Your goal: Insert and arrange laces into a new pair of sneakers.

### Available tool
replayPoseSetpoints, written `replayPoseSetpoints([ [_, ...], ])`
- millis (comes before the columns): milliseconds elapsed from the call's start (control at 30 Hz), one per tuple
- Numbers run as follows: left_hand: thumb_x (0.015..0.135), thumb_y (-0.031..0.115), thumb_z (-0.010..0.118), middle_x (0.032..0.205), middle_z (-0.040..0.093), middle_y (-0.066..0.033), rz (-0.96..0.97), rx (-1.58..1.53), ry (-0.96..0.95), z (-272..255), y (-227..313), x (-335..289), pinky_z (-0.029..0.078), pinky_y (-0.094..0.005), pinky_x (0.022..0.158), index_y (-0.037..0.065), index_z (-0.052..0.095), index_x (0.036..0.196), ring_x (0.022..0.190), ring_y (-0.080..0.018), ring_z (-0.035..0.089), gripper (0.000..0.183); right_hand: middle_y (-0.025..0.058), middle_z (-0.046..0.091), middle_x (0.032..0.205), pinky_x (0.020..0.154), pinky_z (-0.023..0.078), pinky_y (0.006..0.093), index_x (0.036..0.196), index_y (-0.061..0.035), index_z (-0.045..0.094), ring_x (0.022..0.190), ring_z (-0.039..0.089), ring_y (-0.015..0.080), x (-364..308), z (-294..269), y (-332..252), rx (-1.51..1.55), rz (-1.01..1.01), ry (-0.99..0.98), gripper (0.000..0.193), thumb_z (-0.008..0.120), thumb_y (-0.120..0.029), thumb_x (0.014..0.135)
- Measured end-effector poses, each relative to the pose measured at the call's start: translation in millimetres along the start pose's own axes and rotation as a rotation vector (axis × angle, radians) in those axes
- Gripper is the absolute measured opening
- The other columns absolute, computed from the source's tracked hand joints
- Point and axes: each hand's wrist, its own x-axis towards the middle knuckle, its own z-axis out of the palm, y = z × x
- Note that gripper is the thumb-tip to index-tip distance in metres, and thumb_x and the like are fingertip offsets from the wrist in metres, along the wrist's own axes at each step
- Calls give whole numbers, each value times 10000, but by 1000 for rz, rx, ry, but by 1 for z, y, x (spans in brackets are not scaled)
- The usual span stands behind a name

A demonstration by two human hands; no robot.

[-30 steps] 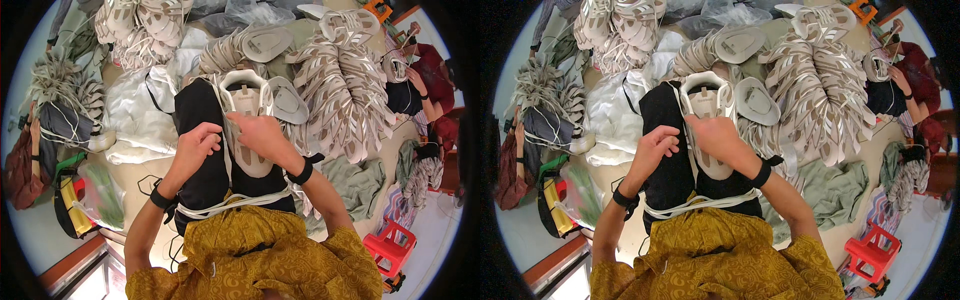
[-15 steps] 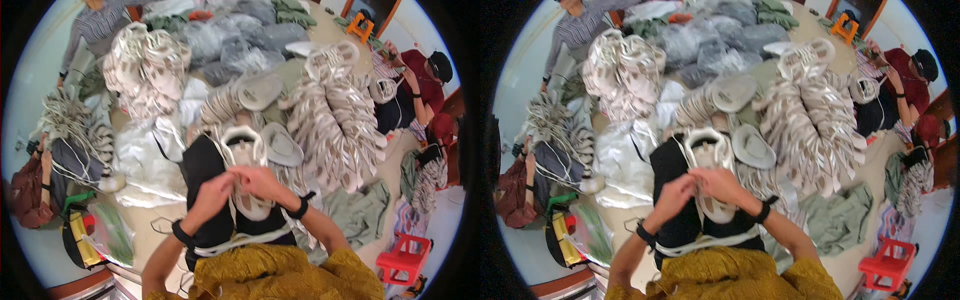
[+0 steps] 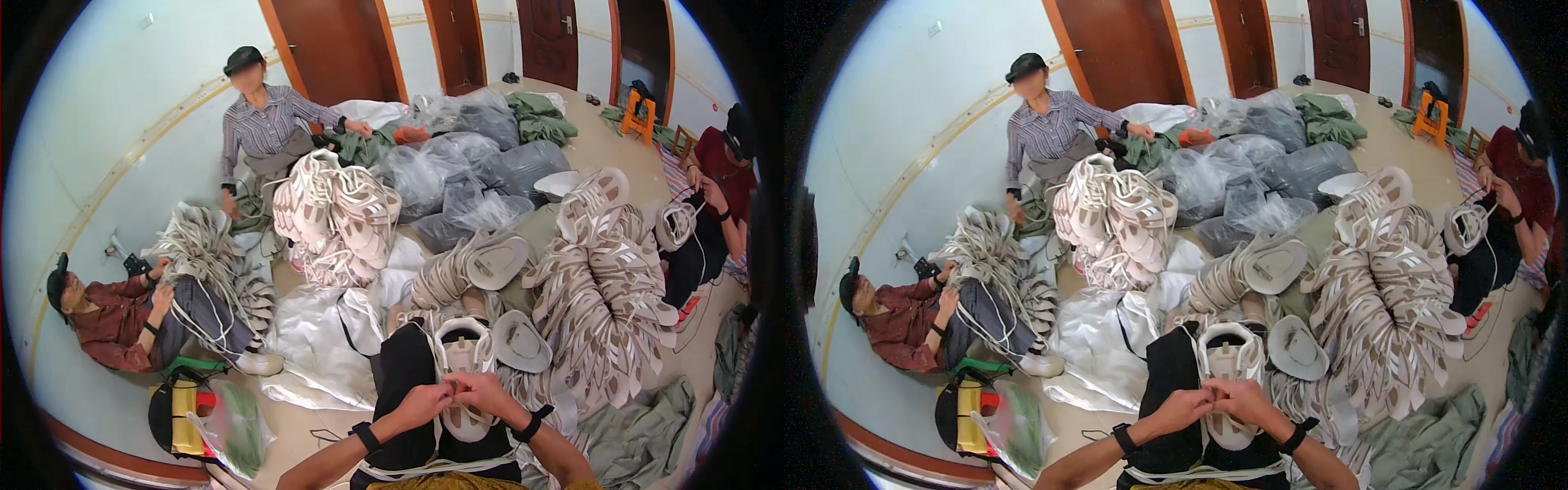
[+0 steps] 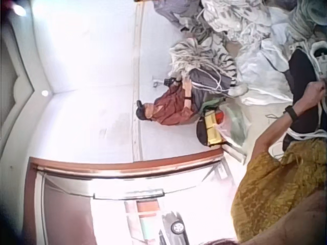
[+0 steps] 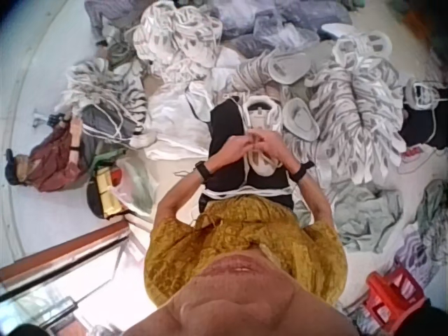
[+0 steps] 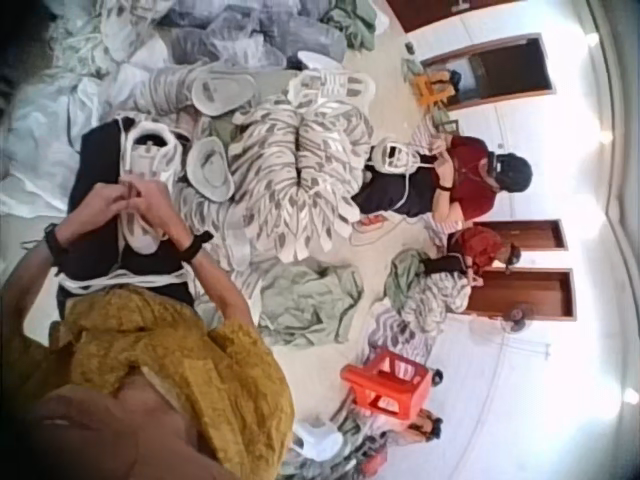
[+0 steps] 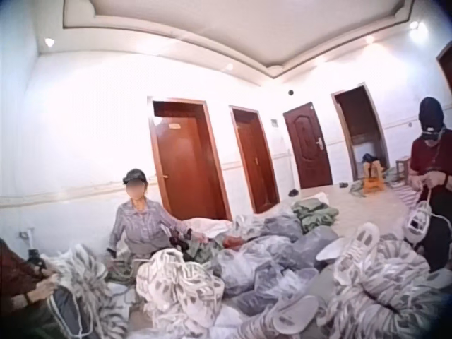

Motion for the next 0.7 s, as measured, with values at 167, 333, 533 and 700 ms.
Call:
replayPoseSetpoints([
  [167, 833, 200, 520, 605, 576, -156, -345, -301, -160, -4, 25, -10, 477, -370, 567, 8, 545, 808, 575, -298, 597, 195, 50, 586, 635, 537, 436, 238, 1103, -102, 572, 549, 529, 93, 1, 1, 2, 1, -42, -25, 426, 633, -101, 681],
  [333, 845, 247, 521, 584, 588, -136, -375, -210, -205, 3, 52, -21, 474, -351, 556, -9, 553, 774, 562, -268, 602, 267, 83, 608, 656, 525, 459, 321, 1021, -113, 601, 579, 592, 194, 14, 3, -13, -303, -67, -89, 341, 635, -195, 691],
  [533, 805, 209, 568, 651, 619, -131, -252, 74, -109, 26, 56, -23, 483, -364, 578, -23, 497, 968, 623, -282, 626, 293, 136, 598, 629, 501, 457, 435, 790, -110, 614, 614, 608, 321, 41, 15, -21, -750, -99, -263, 164, 598, -208, 660],
  [700, 819, 169, 556, 705, 635, -122, -278, 22, -142, 26, 52, -33, 495, -335, 573, -23, 504, 951, 607, -241, 632, 238, 141, 591, 607, 507, 455, 439, 704, -97, 621, 604, 602, 327, 35, 29, 5, -688, -195, -164, 128, 566, -182, 626],
])
